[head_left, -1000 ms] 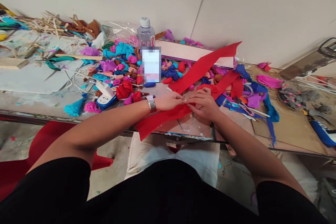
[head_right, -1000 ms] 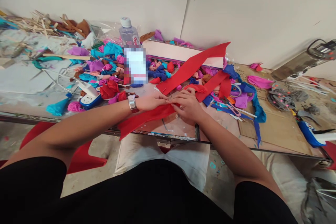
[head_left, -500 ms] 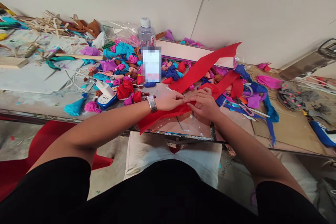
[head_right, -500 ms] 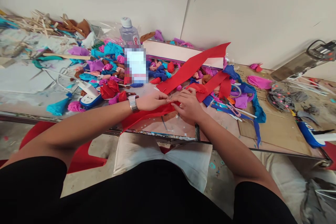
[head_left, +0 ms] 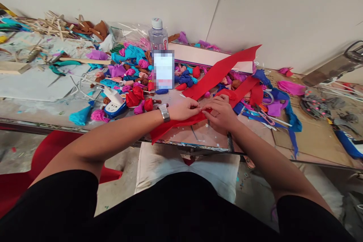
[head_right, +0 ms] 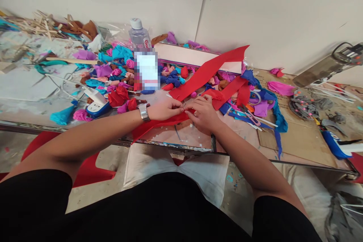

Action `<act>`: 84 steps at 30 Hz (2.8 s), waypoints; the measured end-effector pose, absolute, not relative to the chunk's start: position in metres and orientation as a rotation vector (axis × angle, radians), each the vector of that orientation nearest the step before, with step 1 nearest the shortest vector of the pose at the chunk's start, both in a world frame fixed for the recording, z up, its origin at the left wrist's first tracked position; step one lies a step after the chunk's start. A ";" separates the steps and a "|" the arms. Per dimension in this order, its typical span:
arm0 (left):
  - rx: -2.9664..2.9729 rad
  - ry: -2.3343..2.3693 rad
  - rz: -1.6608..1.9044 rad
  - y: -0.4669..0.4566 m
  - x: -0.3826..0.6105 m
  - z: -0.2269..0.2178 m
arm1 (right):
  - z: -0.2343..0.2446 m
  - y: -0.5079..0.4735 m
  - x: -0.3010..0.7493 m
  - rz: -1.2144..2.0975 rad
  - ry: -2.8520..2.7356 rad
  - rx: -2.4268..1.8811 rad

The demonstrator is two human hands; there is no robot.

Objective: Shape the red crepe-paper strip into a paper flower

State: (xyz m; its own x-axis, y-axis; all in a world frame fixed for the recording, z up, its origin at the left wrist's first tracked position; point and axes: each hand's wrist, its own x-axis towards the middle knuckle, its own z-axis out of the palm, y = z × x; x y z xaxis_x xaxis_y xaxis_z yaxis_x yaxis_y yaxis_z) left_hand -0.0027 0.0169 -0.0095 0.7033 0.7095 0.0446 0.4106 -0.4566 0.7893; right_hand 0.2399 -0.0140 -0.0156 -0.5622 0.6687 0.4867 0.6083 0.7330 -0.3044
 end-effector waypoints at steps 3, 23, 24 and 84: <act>2.157 0.869 0.486 0.014 -0.002 -0.009 | -0.014 -0.015 0.239 0.123 -2.353 -0.975; 2.283 0.899 0.521 0.003 -0.001 0.002 | -0.013 -0.018 0.237 0.154 -2.344 -0.976; 2.280 0.900 0.520 0.003 -0.001 0.003 | -0.013 -0.018 0.237 0.150 -2.344 -0.980; 2.517 0.775 0.533 0.004 -0.003 0.001 | -0.013 -0.015 0.238 0.290 -2.442 -0.957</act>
State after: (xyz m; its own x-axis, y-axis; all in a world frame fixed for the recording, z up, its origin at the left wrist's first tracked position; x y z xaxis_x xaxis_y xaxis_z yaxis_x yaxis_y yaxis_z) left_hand -0.0026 0.0036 0.0009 0.7673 0.6000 0.2265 0.4259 -0.7407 0.5195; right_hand 0.2385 -0.0148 -0.0135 -0.6291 0.6828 0.3714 0.5770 0.7304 -0.3654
